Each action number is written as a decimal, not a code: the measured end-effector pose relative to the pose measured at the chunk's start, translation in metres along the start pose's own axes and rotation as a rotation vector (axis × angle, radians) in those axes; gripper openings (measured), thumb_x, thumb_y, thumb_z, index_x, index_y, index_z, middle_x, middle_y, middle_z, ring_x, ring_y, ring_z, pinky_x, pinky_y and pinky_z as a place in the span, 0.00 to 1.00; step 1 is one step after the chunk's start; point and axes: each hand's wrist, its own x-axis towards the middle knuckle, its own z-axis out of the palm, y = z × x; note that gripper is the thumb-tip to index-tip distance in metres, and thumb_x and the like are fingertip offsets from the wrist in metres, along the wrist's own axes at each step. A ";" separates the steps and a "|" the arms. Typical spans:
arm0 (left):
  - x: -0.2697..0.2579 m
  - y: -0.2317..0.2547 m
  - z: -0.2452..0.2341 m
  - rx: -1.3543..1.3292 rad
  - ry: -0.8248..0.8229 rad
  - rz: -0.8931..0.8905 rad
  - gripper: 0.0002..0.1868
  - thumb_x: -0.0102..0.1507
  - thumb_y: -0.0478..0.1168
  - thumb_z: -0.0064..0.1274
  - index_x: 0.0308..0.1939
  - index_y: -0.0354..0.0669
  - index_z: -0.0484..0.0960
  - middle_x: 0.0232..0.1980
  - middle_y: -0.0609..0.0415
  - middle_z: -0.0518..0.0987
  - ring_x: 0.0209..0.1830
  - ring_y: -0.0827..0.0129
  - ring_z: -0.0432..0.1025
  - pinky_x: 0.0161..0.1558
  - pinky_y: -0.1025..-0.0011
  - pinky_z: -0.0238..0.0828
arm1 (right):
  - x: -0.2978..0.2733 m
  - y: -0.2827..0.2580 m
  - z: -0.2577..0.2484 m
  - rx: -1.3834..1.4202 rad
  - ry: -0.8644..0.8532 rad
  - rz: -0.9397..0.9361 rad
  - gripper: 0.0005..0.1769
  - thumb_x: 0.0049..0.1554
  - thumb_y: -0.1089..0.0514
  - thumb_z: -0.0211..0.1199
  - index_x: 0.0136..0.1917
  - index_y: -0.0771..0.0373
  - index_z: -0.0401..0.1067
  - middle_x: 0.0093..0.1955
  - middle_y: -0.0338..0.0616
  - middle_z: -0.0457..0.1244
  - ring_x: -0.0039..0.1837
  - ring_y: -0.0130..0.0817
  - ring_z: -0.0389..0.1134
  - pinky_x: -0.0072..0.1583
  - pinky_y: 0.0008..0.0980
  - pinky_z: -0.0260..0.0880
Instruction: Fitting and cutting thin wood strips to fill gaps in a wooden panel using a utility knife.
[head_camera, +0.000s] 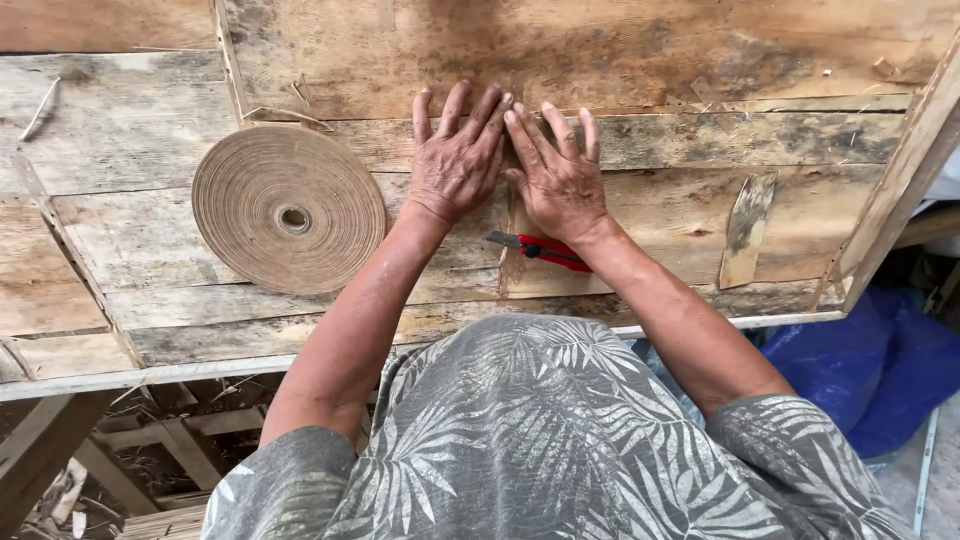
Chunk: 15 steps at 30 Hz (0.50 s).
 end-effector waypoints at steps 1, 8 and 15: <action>0.000 0.002 -0.001 -0.003 -0.002 0.001 0.26 0.73 0.49 0.42 0.73 0.48 0.76 0.76 0.55 0.71 0.78 0.51 0.57 0.72 0.35 0.38 | -0.006 0.002 -0.002 -0.001 -0.003 0.003 0.32 0.73 0.39 0.48 0.81 0.59 0.60 0.80 0.41 0.59 0.78 0.50 0.58 0.75 0.65 0.46; 0.002 0.001 -0.007 0.048 0.025 0.015 0.24 0.74 0.47 0.46 0.72 0.47 0.76 0.73 0.57 0.74 0.74 0.50 0.62 0.69 0.33 0.46 | -0.027 0.012 -0.001 0.016 -0.037 -0.015 0.32 0.72 0.43 0.54 0.81 0.63 0.59 0.82 0.44 0.57 0.79 0.58 0.55 0.75 0.76 0.39; 0.006 0.012 -0.016 0.006 -0.115 0.084 0.27 0.75 0.50 0.43 0.79 0.52 0.67 0.79 0.59 0.66 0.80 0.48 0.54 0.65 0.17 0.37 | -0.043 0.024 0.024 0.476 0.094 0.101 0.30 0.74 0.57 0.46 0.83 0.70 0.42 0.81 0.58 0.55 0.84 0.51 0.52 0.84 0.58 0.35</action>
